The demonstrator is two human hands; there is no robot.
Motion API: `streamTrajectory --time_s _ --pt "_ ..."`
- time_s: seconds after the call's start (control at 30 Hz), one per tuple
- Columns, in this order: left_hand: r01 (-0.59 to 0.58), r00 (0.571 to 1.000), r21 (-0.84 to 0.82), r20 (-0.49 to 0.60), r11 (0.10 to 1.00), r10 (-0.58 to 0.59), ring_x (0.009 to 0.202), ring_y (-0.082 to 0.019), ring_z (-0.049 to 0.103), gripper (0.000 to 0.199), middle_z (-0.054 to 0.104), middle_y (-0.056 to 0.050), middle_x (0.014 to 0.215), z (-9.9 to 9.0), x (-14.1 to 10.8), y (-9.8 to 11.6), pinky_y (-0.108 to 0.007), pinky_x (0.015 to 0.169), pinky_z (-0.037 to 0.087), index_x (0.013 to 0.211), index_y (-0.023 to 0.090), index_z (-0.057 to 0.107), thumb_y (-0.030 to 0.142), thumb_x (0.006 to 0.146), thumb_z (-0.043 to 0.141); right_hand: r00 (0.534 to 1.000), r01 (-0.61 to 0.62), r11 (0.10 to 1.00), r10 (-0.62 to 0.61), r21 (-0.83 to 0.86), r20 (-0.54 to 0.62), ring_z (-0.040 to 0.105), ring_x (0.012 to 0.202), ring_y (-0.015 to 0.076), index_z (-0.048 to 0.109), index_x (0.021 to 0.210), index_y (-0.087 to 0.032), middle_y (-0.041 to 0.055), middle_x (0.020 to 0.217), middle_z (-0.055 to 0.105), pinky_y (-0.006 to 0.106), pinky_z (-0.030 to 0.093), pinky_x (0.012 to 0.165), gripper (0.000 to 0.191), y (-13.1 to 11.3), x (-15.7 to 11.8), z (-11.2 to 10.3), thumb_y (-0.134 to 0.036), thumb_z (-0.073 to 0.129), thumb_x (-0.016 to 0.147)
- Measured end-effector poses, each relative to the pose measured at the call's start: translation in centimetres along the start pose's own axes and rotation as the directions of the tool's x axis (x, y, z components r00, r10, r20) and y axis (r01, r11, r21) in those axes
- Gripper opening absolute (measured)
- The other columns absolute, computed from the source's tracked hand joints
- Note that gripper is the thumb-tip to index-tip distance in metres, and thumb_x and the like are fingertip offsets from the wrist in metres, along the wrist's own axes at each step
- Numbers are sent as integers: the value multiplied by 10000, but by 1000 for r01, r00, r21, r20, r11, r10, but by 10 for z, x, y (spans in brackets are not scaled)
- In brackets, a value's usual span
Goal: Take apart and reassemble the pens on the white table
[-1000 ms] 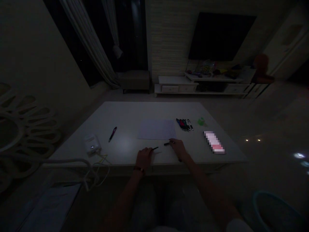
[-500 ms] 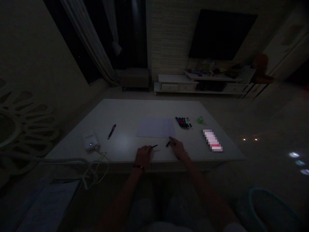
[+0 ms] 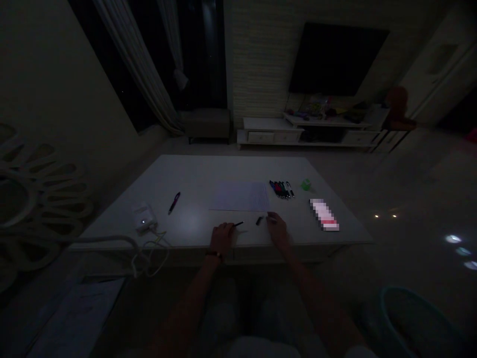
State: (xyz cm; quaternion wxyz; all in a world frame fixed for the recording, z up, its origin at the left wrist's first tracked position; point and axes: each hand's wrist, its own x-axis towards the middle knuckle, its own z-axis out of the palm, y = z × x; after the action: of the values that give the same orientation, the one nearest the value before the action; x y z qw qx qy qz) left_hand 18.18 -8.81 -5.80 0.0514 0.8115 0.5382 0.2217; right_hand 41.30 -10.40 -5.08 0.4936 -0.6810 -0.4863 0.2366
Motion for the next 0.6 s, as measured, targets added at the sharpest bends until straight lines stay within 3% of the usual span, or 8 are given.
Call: streamTrajectory --time_s 0.07,0.17,0.33,0.47,0.6 --pt "14 1000 -49 -4 999 -14 892 -165 575 213 647 -52 943 2 1 5 -309 786 391 1013 199 585 287 906 423 999 -29 999 30 -29 31 622 665 190 642 772 -163 93 745 680 278 468 634 408 -11 -13 7 -513 435 798" --pt "-5 1000 -92 -15 996 3 898 -162 575 185 647 -51 935 5 2 18 -304 789 402 989 198 590 284 891 460 974 -67 998 67 -11 217 553 495 160 547 518 -190 46 480 572 243 389 494 561 -30 -35 27 -633 348 799" --pt "-101 995 -83 -35 991 98 905 -164 565 196 639 -58 936 1 -3 35 -308 792 407 1037 201 578 251 894 455 987 -84 992 70 92 146 494 461 148 444 470 -217 25 451 513 246 339 460 545 -49 -47 51 -636 317 793" --pt "-101 993 -76 -67 992 96 878 -171 563 199 636 -62 921 -9 -6 36 -313 795 423 1002 196 592 274 900 441 989 -102 985 85 141 122 461 437 141 427 475 -224 19 441 487 248 324 438 529 -51 -45 49 -617 295 804" --pt "-174 984 -92 -64 980 169 872 -173 565 207 634 -61 897 -16 -4 39 -306 798 446 1010 202 594 276 900 435 988 -120 985 107 122 108 474 440 147 417 459 -222 26 434 489 253 320 435 530 -56 -46 45 -624 334 794"
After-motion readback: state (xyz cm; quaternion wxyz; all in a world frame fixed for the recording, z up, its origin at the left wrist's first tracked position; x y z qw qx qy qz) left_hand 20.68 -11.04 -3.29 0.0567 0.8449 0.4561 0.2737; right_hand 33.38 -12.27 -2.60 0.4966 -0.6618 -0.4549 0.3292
